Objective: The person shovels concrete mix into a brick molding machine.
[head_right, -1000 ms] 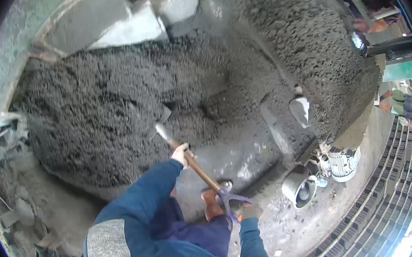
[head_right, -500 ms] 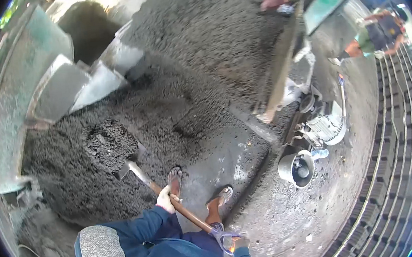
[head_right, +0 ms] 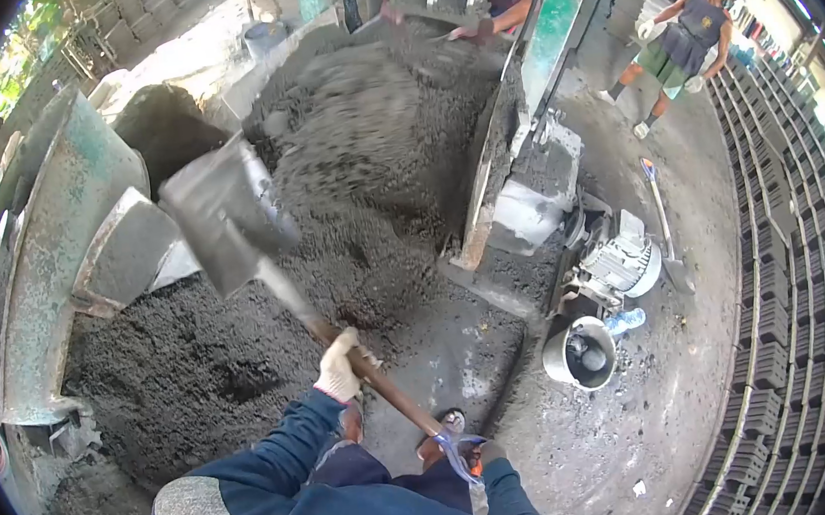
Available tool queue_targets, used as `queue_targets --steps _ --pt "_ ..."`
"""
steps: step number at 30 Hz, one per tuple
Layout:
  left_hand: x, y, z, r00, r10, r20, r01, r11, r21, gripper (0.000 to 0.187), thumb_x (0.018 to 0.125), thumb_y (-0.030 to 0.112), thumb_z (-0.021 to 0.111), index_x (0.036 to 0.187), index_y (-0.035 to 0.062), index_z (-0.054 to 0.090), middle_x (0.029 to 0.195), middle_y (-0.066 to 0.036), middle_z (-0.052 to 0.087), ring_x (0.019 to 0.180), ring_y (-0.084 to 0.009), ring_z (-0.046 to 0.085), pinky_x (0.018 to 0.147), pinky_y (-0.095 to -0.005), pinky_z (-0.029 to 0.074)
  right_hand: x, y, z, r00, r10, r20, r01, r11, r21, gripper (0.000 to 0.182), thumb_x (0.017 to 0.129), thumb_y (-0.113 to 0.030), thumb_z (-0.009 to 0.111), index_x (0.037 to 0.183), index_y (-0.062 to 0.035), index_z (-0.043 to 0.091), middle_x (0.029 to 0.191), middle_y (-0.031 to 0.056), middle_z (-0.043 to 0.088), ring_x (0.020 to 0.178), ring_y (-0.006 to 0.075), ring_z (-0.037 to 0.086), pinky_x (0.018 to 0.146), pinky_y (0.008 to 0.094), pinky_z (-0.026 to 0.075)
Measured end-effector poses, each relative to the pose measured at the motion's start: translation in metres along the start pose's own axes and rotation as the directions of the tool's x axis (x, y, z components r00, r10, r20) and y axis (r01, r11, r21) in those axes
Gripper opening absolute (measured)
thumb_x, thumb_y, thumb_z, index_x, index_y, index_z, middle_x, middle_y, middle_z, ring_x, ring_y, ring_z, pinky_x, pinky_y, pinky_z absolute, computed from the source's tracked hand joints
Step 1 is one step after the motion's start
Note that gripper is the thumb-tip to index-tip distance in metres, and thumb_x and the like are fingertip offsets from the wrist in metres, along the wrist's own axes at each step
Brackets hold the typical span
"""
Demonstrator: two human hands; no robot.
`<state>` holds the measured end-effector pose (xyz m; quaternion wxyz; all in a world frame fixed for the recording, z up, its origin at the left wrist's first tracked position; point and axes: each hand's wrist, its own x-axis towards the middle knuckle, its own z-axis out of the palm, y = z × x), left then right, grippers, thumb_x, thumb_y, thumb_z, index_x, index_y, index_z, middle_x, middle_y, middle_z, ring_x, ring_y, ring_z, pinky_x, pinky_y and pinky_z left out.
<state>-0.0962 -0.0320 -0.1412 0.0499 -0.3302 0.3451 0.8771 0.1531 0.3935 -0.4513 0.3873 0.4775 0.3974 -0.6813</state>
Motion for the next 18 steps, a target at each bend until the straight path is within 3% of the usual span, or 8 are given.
queue_targets --steps 2,5,8,10,11,13,16,18 --pt "0.001 -0.016 -0.028 0.968 -0.158 -0.192 0.133 0.982 -0.138 0.034 0.088 0.038 0.069 0.081 0.0098 0.053 0.064 -0.007 0.052 0.055 -0.0249 0.055 0.056 -0.0429 0.054 0.015 0.024 -0.042 0.967 -0.225 -0.116 0.167 0.912 -0.375 0.013 0.085 -0.016 0.064 0.093 -0.0073 0.070 0.074 0.0087 0.066 0.064 0.0262 0.062 0.056 0.0454 0.049" --pt "0.050 -0.098 -0.126 0.871 -0.365 -0.330 0.292 0.923 -0.251 0.035 0.090 0.039 0.066 0.084 0.0101 0.049 0.065 -0.008 0.048 0.056 -0.0284 0.054 0.055 -0.0486 0.052 -0.043 0.069 -0.047 0.777 -0.611 -0.152 0.030 0.277 -0.960 0.017 0.084 -0.018 0.059 0.092 -0.0184 0.074 0.085 0.0091 0.073 0.080 0.0321 0.069 0.065 0.0512 0.051" --pt "0.048 -0.197 -0.138 0.776 -0.530 -0.342 0.474 0.848 -0.238 0.035 0.090 0.039 0.063 0.094 0.0065 0.049 0.071 -0.013 0.051 0.058 -0.0312 0.056 0.053 -0.0520 0.052 -0.225 0.043 0.042 0.809 -0.586 -0.054 -0.444 -0.547 -0.710 0.024 0.085 -0.024 0.057 0.100 -0.0255 0.076 0.094 0.0068 0.075 0.094 0.0280 0.071 0.082 0.0428 0.054" --pt "0.025 -0.249 -0.105 0.683 -0.676 -0.277 0.656 0.734 -0.175 0.046 0.091 0.041 0.062 0.112 0.0023 0.050 0.074 -0.020 0.053 0.059 -0.0327 0.058 0.053 -0.0560 0.053 -0.258 0.033 0.007 0.754 -0.365 -0.547 -0.630 -0.163 -0.759 0.025 0.082 -0.026 0.061 0.102 -0.0205 0.075 0.103 0.0093 0.073 0.099 0.0286 0.070 0.089 0.0423 0.053" --pt "0.016 -0.259 -0.085 0.471 -0.860 -0.196 0.814 0.509 -0.280 0.048 0.092 0.041 0.061 0.118 0.0022 0.050 0.073 -0.019 0.053 0.062 -0.0328 0.059 0.056 -0.0583 0.053 -0.267 0.016 0.010 0.715 -0.373 -0.591 -0.638 -0.002 -0.770 0.024 0.082 -0.026 0.062 0.101 -0.0194 0.074 0.102 0.0094 0.073 0.098 0.0284 0.070 0.088 0.0422 0.053" --pt "-0.008 -0.274 -0.044 0.542 -0.835 -0.098 0.792 0.546 -0.274 0.038 0.093 0.038 0.060 0.110 0.0048 0.053 0.071 -0.015 0.053 0.063 -0.0319 0.059 0.060 -0.0590 0.054 -0.264 -0.022 0.019 0.665 -0.404 -0.628 -0.571 0.266 -0.777 0.021 0.081 -0.024 0.064 0.099 -0.0173 0.073 0.099 0.0095 0.073 0.094 0.0278 0.070 0.085 0.0418 0.053" --pt "0.011 -0.250 -0.019 0.436 -0.900 0.008 0.792 0.379 -0.478 0.027 0.093 0.031 0.062 0.079 0.0100 0.052 0.062 -0.008 0.047 0.055 -0.0305 0.053 0.061 -0.0540 0.053 -0.210 -0.068 0.059 0.702 -0.499 -0.507 -0.297 0.442 -0.846 0.017 0.080 -0.021 0.066 0.095 -0.0141 0.072 0.096 0.0097 0.073 0.090 0.0269 0.070 0.082 0.0412 0.054" --pt "0.072 -0.219 -0.063 0.731 -0.682 0.011 0.628 0.666 -0.402 0.022 0.094 0.024 0.059 0.080 0.0085 0.053 0.064 -0.012 0.053 0.059 -0.0293 0.057 0.062 -0.0547 0.053 -0.148 -0.093 0.108 0.750 -0.547 -0.372 -0.053 0.512 -0.858 0.015 0.079 -0.020 0.068 0.092 -0.0120 0.071 0.093 0.0098 0.073 0.086 0.0264 0.070 0.080 0.0409 0.054"
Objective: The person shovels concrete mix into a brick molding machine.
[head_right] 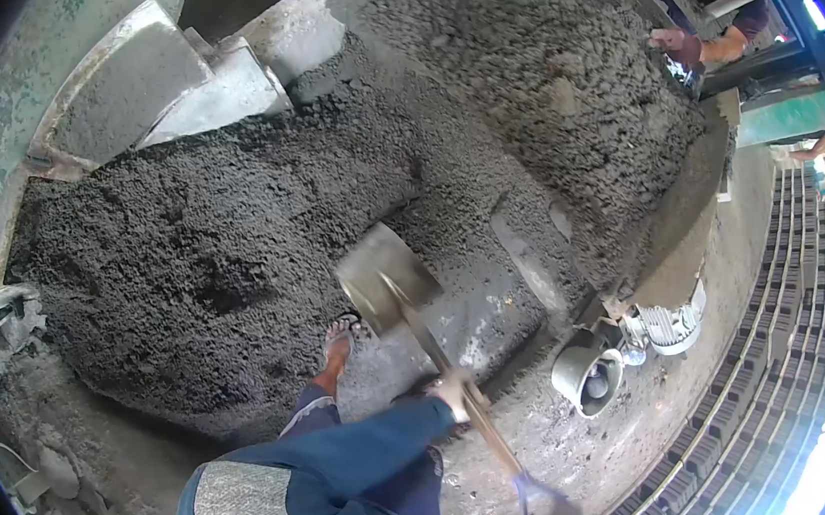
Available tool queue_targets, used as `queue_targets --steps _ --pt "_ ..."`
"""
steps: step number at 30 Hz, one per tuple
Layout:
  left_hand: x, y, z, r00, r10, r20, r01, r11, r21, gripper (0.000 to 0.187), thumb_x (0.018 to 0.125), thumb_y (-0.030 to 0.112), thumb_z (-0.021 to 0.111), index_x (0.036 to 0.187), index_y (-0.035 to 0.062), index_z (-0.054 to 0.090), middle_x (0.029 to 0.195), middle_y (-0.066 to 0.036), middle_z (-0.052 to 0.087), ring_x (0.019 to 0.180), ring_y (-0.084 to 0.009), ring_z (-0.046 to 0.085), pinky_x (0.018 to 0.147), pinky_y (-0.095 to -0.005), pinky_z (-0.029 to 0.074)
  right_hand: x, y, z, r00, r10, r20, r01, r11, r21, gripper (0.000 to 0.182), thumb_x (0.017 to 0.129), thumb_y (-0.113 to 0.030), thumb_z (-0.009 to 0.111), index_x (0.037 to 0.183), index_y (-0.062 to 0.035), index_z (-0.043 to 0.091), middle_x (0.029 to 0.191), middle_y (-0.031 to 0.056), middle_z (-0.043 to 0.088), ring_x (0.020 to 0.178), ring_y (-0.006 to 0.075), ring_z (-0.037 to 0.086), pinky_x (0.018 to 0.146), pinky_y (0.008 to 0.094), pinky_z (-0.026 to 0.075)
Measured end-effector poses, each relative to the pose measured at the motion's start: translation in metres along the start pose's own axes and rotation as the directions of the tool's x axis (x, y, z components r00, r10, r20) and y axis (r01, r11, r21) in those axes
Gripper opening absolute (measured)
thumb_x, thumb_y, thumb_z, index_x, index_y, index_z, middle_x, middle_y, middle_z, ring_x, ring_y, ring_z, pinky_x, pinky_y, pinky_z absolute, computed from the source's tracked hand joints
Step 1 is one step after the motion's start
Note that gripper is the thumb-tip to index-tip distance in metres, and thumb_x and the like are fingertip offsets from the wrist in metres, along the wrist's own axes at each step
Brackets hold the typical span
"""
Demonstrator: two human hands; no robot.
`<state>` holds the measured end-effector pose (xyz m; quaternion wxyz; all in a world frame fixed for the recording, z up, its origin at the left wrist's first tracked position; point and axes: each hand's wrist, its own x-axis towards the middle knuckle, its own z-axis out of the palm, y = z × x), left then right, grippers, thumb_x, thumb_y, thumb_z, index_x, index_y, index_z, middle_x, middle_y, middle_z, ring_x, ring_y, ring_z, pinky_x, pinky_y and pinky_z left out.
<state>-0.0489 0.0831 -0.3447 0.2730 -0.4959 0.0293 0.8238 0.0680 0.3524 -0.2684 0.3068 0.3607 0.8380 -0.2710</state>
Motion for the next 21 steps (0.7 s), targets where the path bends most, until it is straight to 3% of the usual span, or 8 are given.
queue_targets --steps 3,4,5,8,10,13,14,21 --pt "0.011 0.267 -0.066 0.938 0.321 0.133 -0.347 0.845 0.408 0.022 0.093 0.027 0.062 0.086 0.0082 0.052 0.064 -0.008 0.053 0.060 -0.0305 0.057 0.066 -0.0527 0.055 0.058 -0.088 0.089 0.976 -0.210 0.056 0.177 0.917 0.357 0.013 0.078 -0.017 0.070 0.089 -0.0088 0.070 0.089 0.0100 0.072 0.082 0.0255 0.070 0.076 0.0403 0.055" --pt "-0.031 0.312 -0.041 0.959 0.178 -0.222 -0.175 0.984 0.033 0.025 0.093 0.031 0.064 0.083 0.0105 0.052 0.061 -0.005 0.050 0.056 -0.0287 0.055 0.068 -0.0517 0.056 0.072 -0.113 0.121 0.966 -0.254 0.053 0.199 0.855 0.480 0.013 0.078 -0.016 0.071 0.087 -0.0077 0.070 0.088 0.0101 0.072 0.080 0.0252 0.069 0.075 0.0402 0.055" --pt "0.013 0.349 -0.088 0.916 0.391 -0.090 -0.389 0.920 0.044 0.035 0.091 0.038 0.064 0.081 0.0072 0.052 0.061 -0.007 0.046 0.058 -0.0305 0.055 0.070 -0.0513 0.056 0.079 -0.132 0.146 0.959 -0.281 0.031 0.208 0.775 0.596 0.012 0.077 -0.015 0.072 0.086 -0.0067 0.069 0.087 0.0101 0.072 0.078 0.0250 0.069 0.074 0.0400 0.055" --pt "0.001 0.326 -0.093 0.888 0.442 -0.125 -0.442 0.896 0.032 0.034 0.091 0.039 0.065 0.085 0.0086 0.051 0.064 -0.008 0.048 0.060 -0.0296 0.054 0.069 -0.0522 0.054 0.053 -0.134 0.172 1.000 -0.022 0.013 0.005 0.675 0.738 0.014 0.074 -0.008 0.076 0.084 -0.0052 0.067 0.083 0.0083 0.072 0.073 0.0243 0.069 0.069 0.0371 0.055" --pt "-0.026 0.297 -0.096 0.895 0.412 -0.174 -0.413 0.910 0.032 0.032 0.091 0.038 0.066 0.091 0.0083 0.053 0.066 -0.007 0.049 0.062 -0.0298 0.053 0.067 -0.0526 0.052 0.063 -0.059 0.175 0.946 -0.325 -0.007 0.295 0.851 0.435 0.016 0.074 -0.002 0.075 0.086 -0.0044 0.066 0.082 0.0069 0.071 0.070 0.0202 0.067 0.065 0.0340 0.054" --pt "-0.047 0.256 -0.116 0.903 0.349 -0.250 -0.345 0.937 0.061 0.035 0.092 0.039 0.064 0.104 0.0068 0.055 0.074 -0.007 0.053 0.066 -0.0303 0.052 0.065 -0.0521 0.051 -0.019 -0.063 0.153 0.984 -0.024 0.175 -0.125 0.608 0.784 0.018 0.082 -0.020 0.071 0.094 -0.0091 0.063 0.077 0.0017 0.067 0.061 0.0180 0.062 0.059 0.0390 0.052" --pt "-0.057 0.242 -0.124 0.882 0.370 -0.292 -0.373 0.927 0.047 0.038 0.093 0.040 0.061 0.113 0.0072 0.055 0.082 -0.008 0.056 0.077 -0.0309 0.055 0.071 -0.0506 0.051 -0.017 -0.015 0.177 0.995 -0.099 0.012 0.085 0.905 0.416 0.018 0.086 -0.028 0.062 0.091 -0.0107 0.062 0.079 0.0022 0.065 0.064 0.0213 0.061 0.061 0.0493 0.051" --pt "-0.151 0.146 -0.174 0.859 0.338 -0.385 -0.262 0.935 0.237 0.038 0.089 0.043 0.058 0.069 0.0150 0.042 0.054 -0.004 0.036 0.050 -0.0266 0.042 0.057 -0.0475 0.045 -0.145 0.102 0.161 0.839 0.363 0.404 -0.543 0.579 0.608 0.015 0.085 -0.022 0.070 0.080 -0.0081 0.065 0.070 0.0047 0.063 0.062 0.0238 0.059 0.062 0.0450 0.049"
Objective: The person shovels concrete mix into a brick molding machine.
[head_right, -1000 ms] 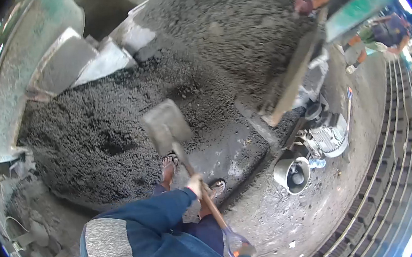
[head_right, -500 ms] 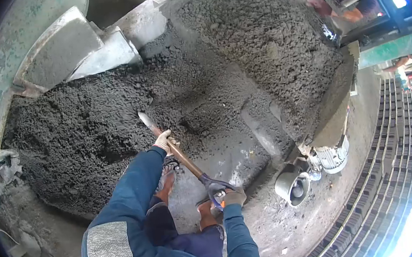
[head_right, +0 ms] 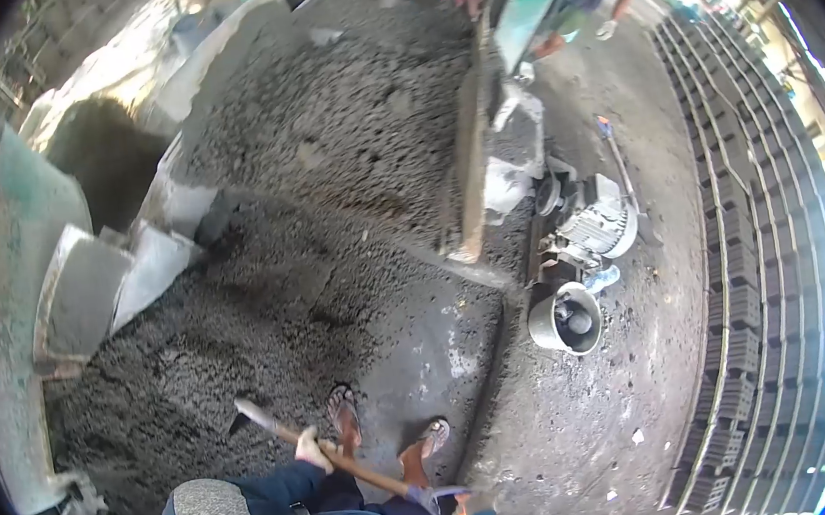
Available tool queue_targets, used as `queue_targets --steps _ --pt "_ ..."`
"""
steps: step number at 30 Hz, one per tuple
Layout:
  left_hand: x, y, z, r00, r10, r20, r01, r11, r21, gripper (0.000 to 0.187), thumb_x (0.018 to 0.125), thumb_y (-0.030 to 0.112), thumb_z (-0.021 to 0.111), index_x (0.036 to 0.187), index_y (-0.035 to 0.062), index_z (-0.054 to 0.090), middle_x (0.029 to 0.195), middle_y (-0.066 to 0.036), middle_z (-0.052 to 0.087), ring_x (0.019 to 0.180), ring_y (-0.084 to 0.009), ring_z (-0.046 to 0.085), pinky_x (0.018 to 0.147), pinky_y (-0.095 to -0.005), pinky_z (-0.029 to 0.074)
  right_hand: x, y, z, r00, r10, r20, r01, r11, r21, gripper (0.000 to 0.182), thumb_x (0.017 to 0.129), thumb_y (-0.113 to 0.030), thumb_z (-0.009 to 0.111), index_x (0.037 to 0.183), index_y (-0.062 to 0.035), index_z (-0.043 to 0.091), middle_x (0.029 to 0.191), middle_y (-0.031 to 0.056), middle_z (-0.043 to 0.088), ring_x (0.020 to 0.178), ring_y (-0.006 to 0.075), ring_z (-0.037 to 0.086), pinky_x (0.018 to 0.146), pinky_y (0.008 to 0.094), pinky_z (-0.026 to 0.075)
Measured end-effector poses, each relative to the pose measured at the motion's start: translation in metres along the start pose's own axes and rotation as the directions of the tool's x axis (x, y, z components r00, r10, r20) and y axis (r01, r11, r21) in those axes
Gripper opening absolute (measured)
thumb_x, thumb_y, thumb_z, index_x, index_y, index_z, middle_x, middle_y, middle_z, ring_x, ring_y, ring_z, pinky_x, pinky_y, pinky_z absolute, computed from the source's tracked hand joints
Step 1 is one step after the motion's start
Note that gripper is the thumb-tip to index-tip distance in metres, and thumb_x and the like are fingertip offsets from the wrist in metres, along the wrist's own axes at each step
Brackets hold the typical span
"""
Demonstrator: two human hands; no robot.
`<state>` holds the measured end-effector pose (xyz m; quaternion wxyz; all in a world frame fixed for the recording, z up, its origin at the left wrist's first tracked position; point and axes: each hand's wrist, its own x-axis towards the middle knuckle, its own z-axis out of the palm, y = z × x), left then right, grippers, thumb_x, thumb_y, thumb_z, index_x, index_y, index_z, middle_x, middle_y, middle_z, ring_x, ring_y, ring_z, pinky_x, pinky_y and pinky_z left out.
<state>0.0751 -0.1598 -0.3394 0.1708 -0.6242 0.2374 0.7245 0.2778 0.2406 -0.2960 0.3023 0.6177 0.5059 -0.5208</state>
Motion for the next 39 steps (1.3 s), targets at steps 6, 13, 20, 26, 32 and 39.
queue_targets --steps 6,13,20,26,32,39 --pt "-0.126 -0.009 0.068 0.992 0.074 0.107 -0.087 0.988 0.128 0.031 0.091 0.039 0.059 0.077 0.0137 0.049 0.059 -0.003 0.048 0.047 -0.0255 0.048 0.051 -0.0478 0.046 -0.022 0.047 -0.031 0.936 -0.351 0.013 0.349 0.925 -0.149 0.020 0.086 -0.020 0.071 0.072 -0.0068 0.064 0.062 0.0072 0.059 0.057 0.0257 0.056 0.060 0.0438 0.048" --pt "-0.288 0.045 0.272 0.576 0.018 0.817 -0.255 0.954 0.159 0.033 0.092 0.031 0.066 0.073 0.0228 0.041 0.059 0.005 0.037 0.052 -0.0156 0.042 0.066 -0.0411 0.047 -0.147 -0.073 0.006 0.587 -0.739 -0.330 0.774 0.392 0.498 0.024 0.090 -0.028 0.062 0.080 -0.0061 0.060 0.069 0.0085 0.059 0.060 0.0241 0.058 0.056 0.0406 0.049" --pt "-0.372 0.076 0.422 0.305 -0.060 0.950 -0.183 0.976 0.120 0.028 0.089 0.031 0.072 0.081 0.0143 0.051 0.067 -0.002 0.050 0.060 -0.0212 0.051 0.067 -0.0470 0.050 -0.331 -0.195 0.025 -0.605 -0.708 -0.364 0.696 -0.250 -0.673 0.044 0.094 -0.052 0.058 0.087 -0.0084 0.059 0.082 0.0073 0.062 0.074 0.0286 0.062 0.069 0.0456 0.051" --pt "-0.327 0.073 0.387 0.417 0.105 0.903 -0.391 0.918 0.074 0.024 0.088 0.029 0.072 0.084 0.0156 0.053 0.069 -0.001 0.051 0.062 -0.0213 0.052 0.072 -0.0456 0.051 -0.241 -0.190 0.036 -0.690 -0.723 0.033 0.422 -0.440 -0.793 0.020 0.071 -0.025 0.070 0.085 -0.0128 0.064 0.097 0.0071 0.064 0.095 0.0299 0.063 0.092 0.0525 0.047" --pt "-0.316 0.044 0.261 0.132 0.149 0.980 -0.396 0.914 -0.086 0.035 0.097 0.043 0.055 0.082 0.0117 0.063 0.073 -0.005 0.057 0.071 -0.0245 0.055 0.080 -0.0472 0.046 -0.116 -0.129 -0.016 0.282 -0.911 -0.300 0.955 0.238 0.175 0.018 0.085 -0.013 0.068 0.101 -0.0041 0.067 0.101 0.0091 0.070 0.093 0.0257 0.067 0.085 0.0367 0.055" --pt "-0.256 -0.017 0.200 0.678 0.309 0.667 -0.257 0.950 -0.179 0.044 0.092 0.055 0.061 0.080 0.0131 0.060 0.073 -0.004 0.060 0.070 -0.0234 0.058 0.082 -0.0488 0.050 -0.126 -0.141 -0.061 0.567 -0.812 -0.138 0.783 0.480 0.396 0.023 0.075 -0.009 0.080 0.091 -0.0019 0.065 0.076 0.0086 0.068 0.062 0.0186 0.065 0.056 0.0341 0.055"
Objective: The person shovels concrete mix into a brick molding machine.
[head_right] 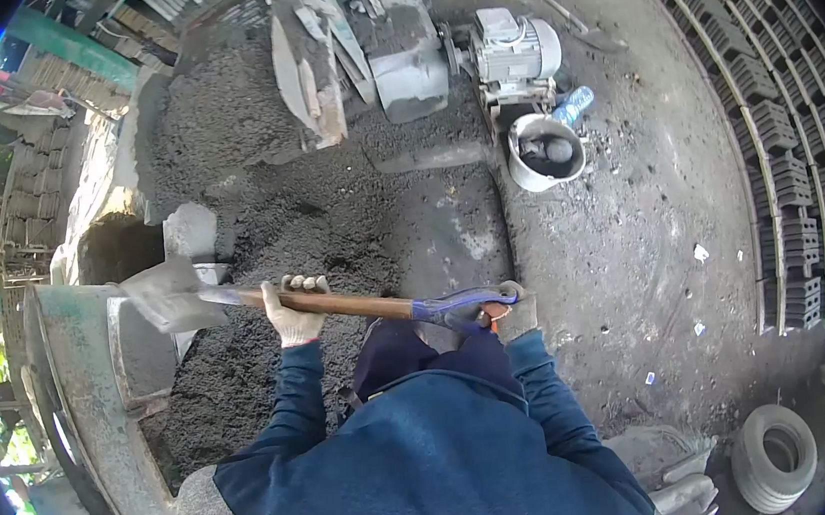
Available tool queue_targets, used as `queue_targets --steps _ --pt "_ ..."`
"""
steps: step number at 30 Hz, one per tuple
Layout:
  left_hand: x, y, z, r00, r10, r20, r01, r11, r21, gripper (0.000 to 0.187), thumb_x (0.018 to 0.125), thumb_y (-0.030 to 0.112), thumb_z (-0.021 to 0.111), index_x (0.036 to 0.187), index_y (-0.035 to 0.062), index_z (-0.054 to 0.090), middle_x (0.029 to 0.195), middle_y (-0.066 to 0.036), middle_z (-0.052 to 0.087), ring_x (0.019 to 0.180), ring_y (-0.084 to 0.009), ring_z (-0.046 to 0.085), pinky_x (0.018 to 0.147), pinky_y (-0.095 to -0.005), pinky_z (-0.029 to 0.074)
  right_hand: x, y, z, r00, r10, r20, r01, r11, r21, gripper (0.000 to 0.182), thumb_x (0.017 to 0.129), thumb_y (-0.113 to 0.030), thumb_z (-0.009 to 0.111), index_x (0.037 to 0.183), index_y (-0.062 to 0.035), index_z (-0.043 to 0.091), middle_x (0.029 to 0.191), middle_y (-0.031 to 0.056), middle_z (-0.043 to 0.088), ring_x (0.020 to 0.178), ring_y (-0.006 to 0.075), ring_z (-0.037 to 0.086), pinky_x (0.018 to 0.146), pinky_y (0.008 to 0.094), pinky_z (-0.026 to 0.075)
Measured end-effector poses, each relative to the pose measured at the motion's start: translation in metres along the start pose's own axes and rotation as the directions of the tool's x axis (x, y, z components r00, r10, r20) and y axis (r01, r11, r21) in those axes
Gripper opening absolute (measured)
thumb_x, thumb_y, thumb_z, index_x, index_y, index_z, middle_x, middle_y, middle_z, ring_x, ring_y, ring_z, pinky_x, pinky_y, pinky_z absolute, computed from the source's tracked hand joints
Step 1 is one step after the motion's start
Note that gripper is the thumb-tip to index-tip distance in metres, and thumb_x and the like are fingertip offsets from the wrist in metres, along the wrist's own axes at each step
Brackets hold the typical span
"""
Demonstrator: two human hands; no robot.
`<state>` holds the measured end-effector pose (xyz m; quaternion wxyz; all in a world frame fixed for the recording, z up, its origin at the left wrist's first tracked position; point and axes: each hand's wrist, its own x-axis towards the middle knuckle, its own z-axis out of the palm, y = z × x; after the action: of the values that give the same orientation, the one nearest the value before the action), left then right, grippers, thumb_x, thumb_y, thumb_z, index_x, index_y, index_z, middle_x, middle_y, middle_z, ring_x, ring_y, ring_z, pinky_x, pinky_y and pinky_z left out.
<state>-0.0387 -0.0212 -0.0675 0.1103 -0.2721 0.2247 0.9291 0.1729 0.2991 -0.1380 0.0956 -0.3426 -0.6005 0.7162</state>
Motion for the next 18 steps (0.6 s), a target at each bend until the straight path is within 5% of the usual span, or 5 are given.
queue_targets --steps 6,8,10,12,18 --pt "0.106 -0.171 -0.087 0.883 -0.347 -0.317 0.371 0.928 0.019 0.027 0.090 0.028 0.067 0.078 0.0154 0.047 0.060 -0.001 0.049 0.050 -0.0155 0.048 0.057 -0.0377 0.049 0.019 0.093 -0.043 0.960 0.053 -0.274 -0.134 0.949 -0.286 0.023 0.077 -0.006 0.078 0.097 0.0001 0.069 0.079 0.0083 0.069 0.068 0.0185 0.068 0.062 0.0324 0.055" --pt "0.136 -0.237 -0.100 0.703 -0.559 -0.440 0.592 0.803 -0.075 0.022 0.093 0.021 0.063 0.080 0.0149 0.046 0.061 0.002 0.044 0.048 -0.0152 0.044 0.054 -0.0361 0.047 0.012 0.041 -0.053 0.760 0.500 -0.414 -0.538 0.842 0.030 0.022 0.078 -0.002 0.077 0.098 0.0016 0.069 0.079 0.0081 0.069 0.075 0.0204 0.068 0.070 0.0342 0.055" --pt "0.154 -0.308 -0.095 0.446 -0.682 -0.580 0.767 0.626 -0.146 0.022 0.093 0.023 0.063 0.080 0.0135 0.049 0.060 -0.003 0.046 0.050 -0.0201 0.048 0.053 -0.0394 0.050 0.010 0.106 -0.106 0.838 -0.031 -0.545 -0.232 0.883 -0.407 0.022 0.078 0.001 0.075 0.099 0.0032 0.069 0.076 0.0076 0.067 0.068 0.0199 0.067 0.060 0.0326 0.054" --pt "0.171 -0.379 -0.114 0.465 -0.732 -0.499 0.837 0.546 -0.021 0.021 0.093 0.024 0.060 0.080 0.0125 0.048 0.060 -0.006 0.047 0.052 -0.0240 0.050 0.058 -0.0456 0.051 0.026 0.064 -0.121 0.646 0.213 -0.733 -0.359 0.932 -0.046 0.011 0.078 0.003 0.073 0.088 0.0003 0.067 0.075 0.0030 0.064 0.066 0.0124 0.060 0.056 0.0323 0.048" --pt "0.252 -0.464 -0.090 0.276 -0.803 -0.529 0.871 0.441 -0.215 0.024 0.092 0.019 0.062 0.074 0.0118 0.049 0.059 -0.006 0.049 0.054 -0.0240 0.052 0.070 -0.0503 0.052 0.152 -0.015 -0.106 0.562 0.349 -0.750 -0.629 0.769 -0.114 0.010 0.079 -0.002 0.072 0.088 -0.0006 0.068 0.074 0.0084 0.065 0.064 0.0159 0.062 0.057 0.0324 0.048"
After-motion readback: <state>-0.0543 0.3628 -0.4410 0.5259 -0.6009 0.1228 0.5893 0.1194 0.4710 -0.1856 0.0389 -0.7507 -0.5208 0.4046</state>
